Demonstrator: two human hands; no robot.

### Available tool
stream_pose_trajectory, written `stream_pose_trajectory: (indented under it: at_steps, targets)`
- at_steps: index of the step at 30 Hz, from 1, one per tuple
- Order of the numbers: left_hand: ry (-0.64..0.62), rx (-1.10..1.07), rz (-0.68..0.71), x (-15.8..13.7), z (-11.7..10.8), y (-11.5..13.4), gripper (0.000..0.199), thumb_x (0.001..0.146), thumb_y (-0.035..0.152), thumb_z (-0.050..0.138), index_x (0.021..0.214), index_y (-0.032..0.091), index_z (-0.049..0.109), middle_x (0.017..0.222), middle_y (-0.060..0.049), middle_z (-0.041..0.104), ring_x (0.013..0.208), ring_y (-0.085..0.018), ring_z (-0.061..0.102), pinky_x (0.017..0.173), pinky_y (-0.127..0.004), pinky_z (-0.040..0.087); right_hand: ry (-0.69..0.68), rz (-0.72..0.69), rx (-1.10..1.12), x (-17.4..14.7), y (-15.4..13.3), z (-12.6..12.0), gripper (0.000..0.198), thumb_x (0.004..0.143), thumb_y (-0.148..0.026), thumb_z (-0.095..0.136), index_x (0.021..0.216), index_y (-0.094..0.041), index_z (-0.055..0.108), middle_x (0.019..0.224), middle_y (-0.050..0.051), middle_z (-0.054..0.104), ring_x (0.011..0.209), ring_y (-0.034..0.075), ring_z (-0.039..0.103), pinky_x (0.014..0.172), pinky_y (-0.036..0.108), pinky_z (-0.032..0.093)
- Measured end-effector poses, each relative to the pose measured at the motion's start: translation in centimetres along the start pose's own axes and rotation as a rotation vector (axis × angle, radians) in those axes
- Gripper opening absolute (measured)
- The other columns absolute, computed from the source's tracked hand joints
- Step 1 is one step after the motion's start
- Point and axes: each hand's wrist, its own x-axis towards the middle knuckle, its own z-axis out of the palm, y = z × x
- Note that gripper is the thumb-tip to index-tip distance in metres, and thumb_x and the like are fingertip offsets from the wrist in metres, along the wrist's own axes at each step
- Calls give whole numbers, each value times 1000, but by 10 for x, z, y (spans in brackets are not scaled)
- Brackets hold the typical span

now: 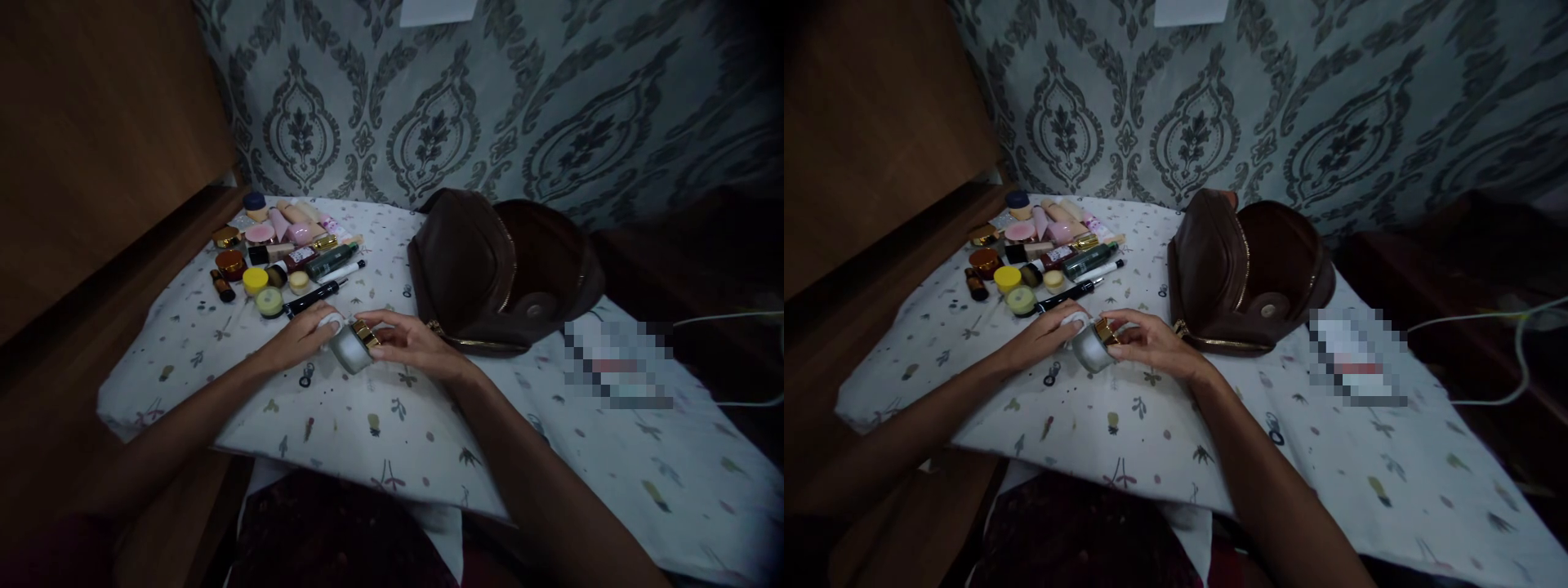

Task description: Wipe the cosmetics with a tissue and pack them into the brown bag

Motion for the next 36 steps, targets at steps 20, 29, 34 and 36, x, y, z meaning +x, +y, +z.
stream_pose_trajectory:
  at_steps: [20,29,34,36]
  targets:
    - [185,164,184,-11,-3,13,25,97,30,46,114,20,62,110,-10,62,107,-26,58,95,-43,48,156,-128,-30,11,19,20,85,68,-37,87,141,-29,45,112,4,59,103,19,62,99,43,50]
    - [132,439,528,-29,5,33,37,95,12,47,131,19,50,125,-16,54,117,-27,52,98,-45,48,231,-177,-71,11,16,29,82,69,-34,85,140,-28,44,103,3,62,90,17,63,89,39,53]
    - [-20,378,496,-19,0,40,29,99,19,43,126,19,53,122,-15,59,117,-28,55,98,-45,48,255,-218,-125,9,13,36,86,71,-27,82,145,-30,37,108,3,60,86,16,63,83,36,54]
    - [-50,284,423,-13,-2,42,26,101,25,42,123,21,56,120,-13,61,114,-26,57,96,-42,49,271,-215,-150,8,13,37,88,72,-27,81,147,-30,35,109,3,60,87,16,63,84,37,54]
